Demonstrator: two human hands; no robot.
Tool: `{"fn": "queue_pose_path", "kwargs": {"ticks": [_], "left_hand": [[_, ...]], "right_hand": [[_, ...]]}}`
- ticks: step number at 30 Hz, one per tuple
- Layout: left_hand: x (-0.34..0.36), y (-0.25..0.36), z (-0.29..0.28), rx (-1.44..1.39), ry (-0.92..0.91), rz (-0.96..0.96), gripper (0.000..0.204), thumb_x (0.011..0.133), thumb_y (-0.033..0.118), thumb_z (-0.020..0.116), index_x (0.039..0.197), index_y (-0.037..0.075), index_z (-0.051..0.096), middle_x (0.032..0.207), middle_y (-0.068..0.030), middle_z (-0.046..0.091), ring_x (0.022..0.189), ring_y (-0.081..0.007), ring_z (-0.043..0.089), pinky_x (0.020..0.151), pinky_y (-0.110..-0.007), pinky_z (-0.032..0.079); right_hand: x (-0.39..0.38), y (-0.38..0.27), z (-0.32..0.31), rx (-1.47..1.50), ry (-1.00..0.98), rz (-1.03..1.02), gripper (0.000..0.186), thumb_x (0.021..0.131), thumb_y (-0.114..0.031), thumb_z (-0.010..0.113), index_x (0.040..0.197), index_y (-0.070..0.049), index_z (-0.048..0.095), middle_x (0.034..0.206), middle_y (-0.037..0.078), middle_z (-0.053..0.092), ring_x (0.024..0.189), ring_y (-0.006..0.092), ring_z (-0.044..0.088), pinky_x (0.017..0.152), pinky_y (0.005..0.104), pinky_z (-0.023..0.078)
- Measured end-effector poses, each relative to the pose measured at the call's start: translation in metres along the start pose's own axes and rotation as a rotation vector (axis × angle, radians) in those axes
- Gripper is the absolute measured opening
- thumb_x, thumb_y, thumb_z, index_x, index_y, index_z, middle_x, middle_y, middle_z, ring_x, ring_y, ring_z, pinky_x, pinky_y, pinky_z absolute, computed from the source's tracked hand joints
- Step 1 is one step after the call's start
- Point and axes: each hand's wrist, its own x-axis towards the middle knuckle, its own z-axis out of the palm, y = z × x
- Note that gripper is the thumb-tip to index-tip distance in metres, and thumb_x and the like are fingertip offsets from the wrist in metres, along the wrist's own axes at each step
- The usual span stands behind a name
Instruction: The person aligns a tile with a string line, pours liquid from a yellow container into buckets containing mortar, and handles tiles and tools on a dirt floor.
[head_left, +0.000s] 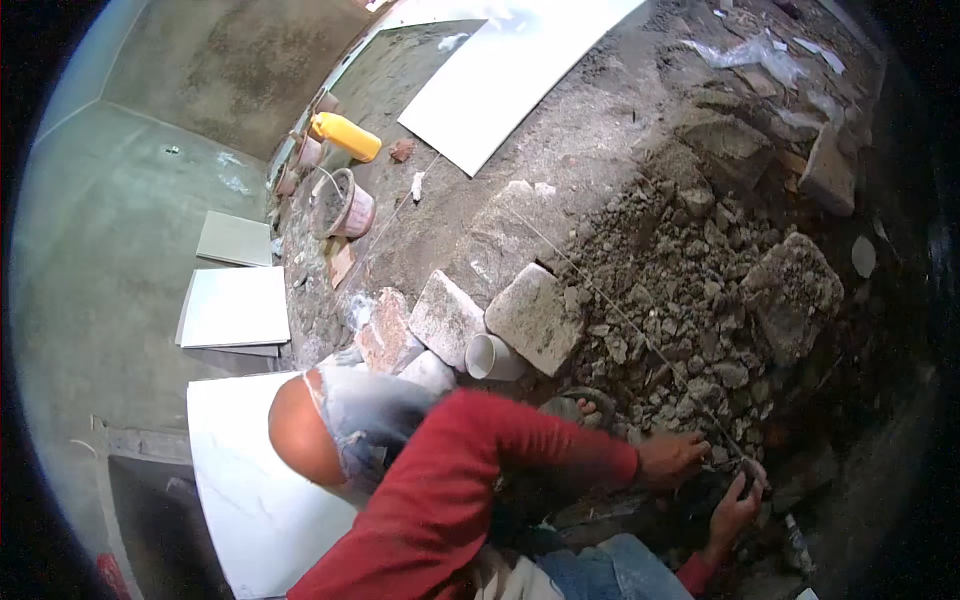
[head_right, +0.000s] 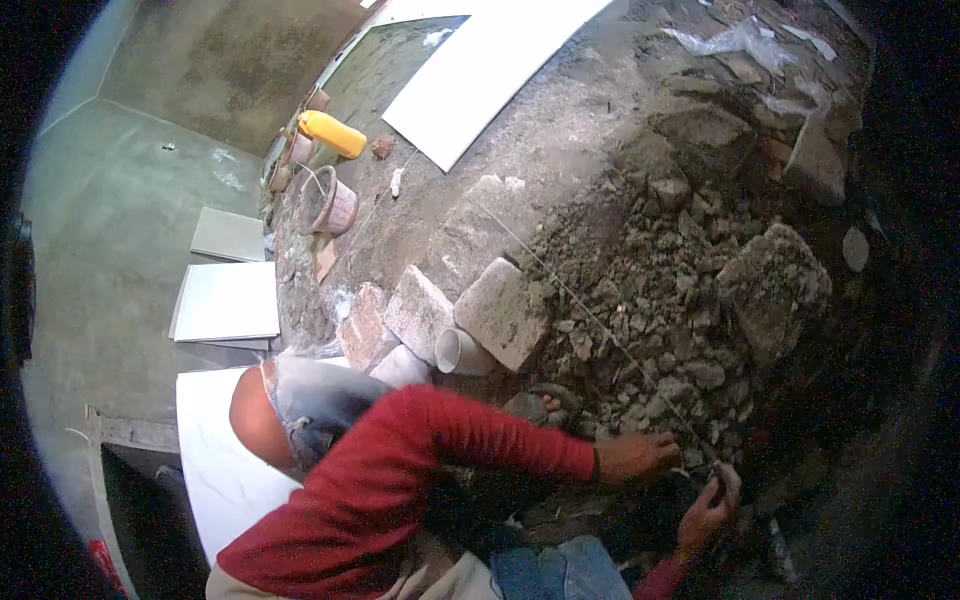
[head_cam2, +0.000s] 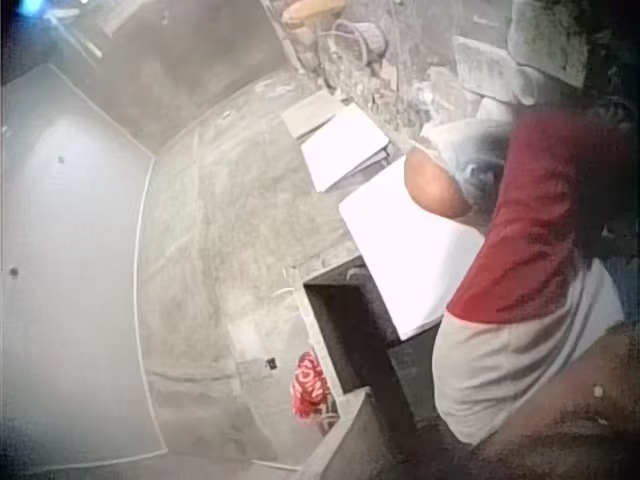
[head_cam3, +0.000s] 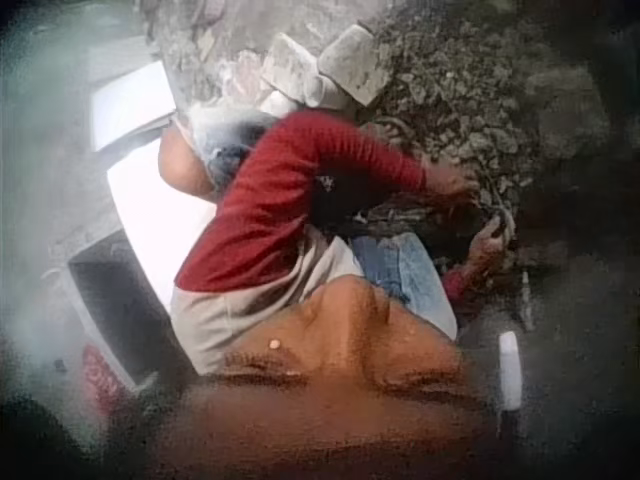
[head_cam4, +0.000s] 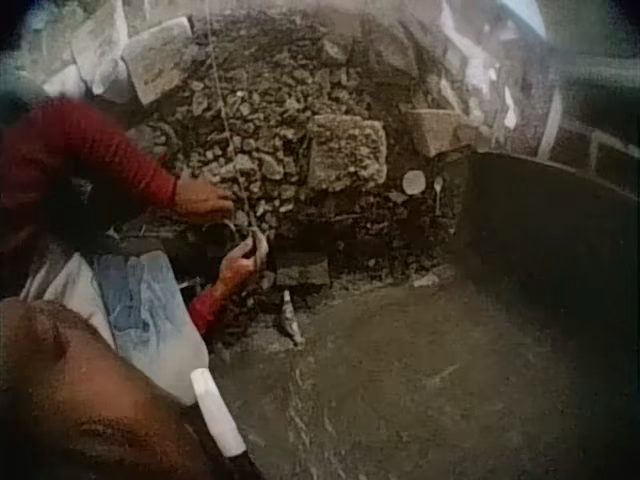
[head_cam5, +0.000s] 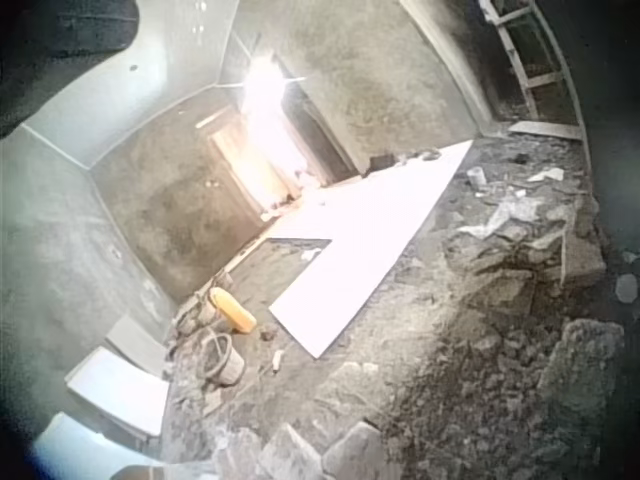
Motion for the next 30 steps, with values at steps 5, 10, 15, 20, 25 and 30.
{"fn": "queue_pose_path", "kwargs": {"ticks": [5, 10, 15, 20, 25, 30], "left_hand": [[0.011, 0.044, 0.004, -0.785, 0.481, -0.017, 0.039, 0.090, 0.030, 0.050, 0.120, 0.005, 0.044, 0.116, -0.0154, 0.050, 0.105, -0.0293, 0.052, 0.084, -0.040, 0.044], [0.035, 0.071, 0.009, -1.243, 0.607, -0.138, 0.042, 0.089, 0.039, 0.052, 0.113, 0.005, 0.049, 0.108, -0.0100, 0.054, 0.097, -0.0208, 0.054, 0.082, -0.035, 0.044], [0.056, 0.069, 0.032, -1.362, 0.645, -0.207, 0.046, 0.087, 0.042, 0.055, 0.114, 0.005, 0.049, 0.106, -0.0095, 0.054, 0.098, -0.0187, 0.053, 0.083, -0.033, 0.044], [0.058, 0.073, 0.031, -1.333, 0.678, -0.282, 0.043, 0.083, 0.039, 0.061, 0.104, 0.001, 0.056, 0.097, -0.0085, 0.058, 0.091, -0.0173, 0.056, 0.077, -0.031, 0.046], [0.048, 0.077, 0.020, -1.352, 0.670, -0.278, 0.043, 0.082, 0.038, 0.064, 0.100, 0.000, 0.058, 0.094, -0.0083, 0.059, 0.088, -0.0158, 0.057, 0.075, -0.030, 0.047], [0.047, 0.081, 0.018, -1.440, 0.640, -0.259, 0.047, 0.080, 0.040, 0.065, 0.102, -0.001, 0.057, 0.091, -0.0081, 0.059, 0.082, -0.0168, 0.058, 0.074, -0.030, 0.048]], "right_hand": [[-0.005, 0.033, -0.018, 0.648, 0.114, 0.437, 0.025, 0.094, -0.024, 0.044, 0.093, -0.001, 0.056, 0.087, 0.008, 0.054, 0.079, 0.0183, 0.052, 0.078, 0.0352, 0.044], [0.024, -0.012, -0.020, 0.666, -0.072, 0.502, 0.029, 0.093, -0.029, 0.046, 0.087, -0.002, 0.054, 0.081, 0.007, 0.052, 0.075, 0.0154, 0.049, 0.067, 0.0330, 0.042], [0.025, 0.006, -0.035, 0.641, -0.294, 0.350, 0.022, 0.088, -0.020, 0.051, 0.103, -0.004, 0.055, 0.103, 0.007, 0.053, 0.094, 0.0166, 0.053, 0.080, 0.0295, 0.044], [0.035, 0.008, -0.044, 0.713, -0.455, 0.537, 0.033, 0.090, -0.023, 0.046, 0.113, 0.000, 0.051, 0.116, 0.009, 0.048, 0.107, 0.0178, 0.049, 0.089, 0.0321, 0.041], [0.016, 0.023, -0.045, 0.479, -0.355, 0.030, 0.040, 0.089, -0.023, 0.049, 0.122, -0.001, 0.045, 0.127, 0.013, 0.042, 0.114, 0.0204, 0.046, 0.094, 0.0334, 0.040], [0.027, 0.012, -0.046, 0.958, -0.260, 0.732, 0.036, 0.092, -0.018, 0.045, 0.124, -0.001, 0.043, 0.135, 0.013, 0.031, 0.118, 0.0232, 0.042, 0.097, 0.0377, 0.039]]}}
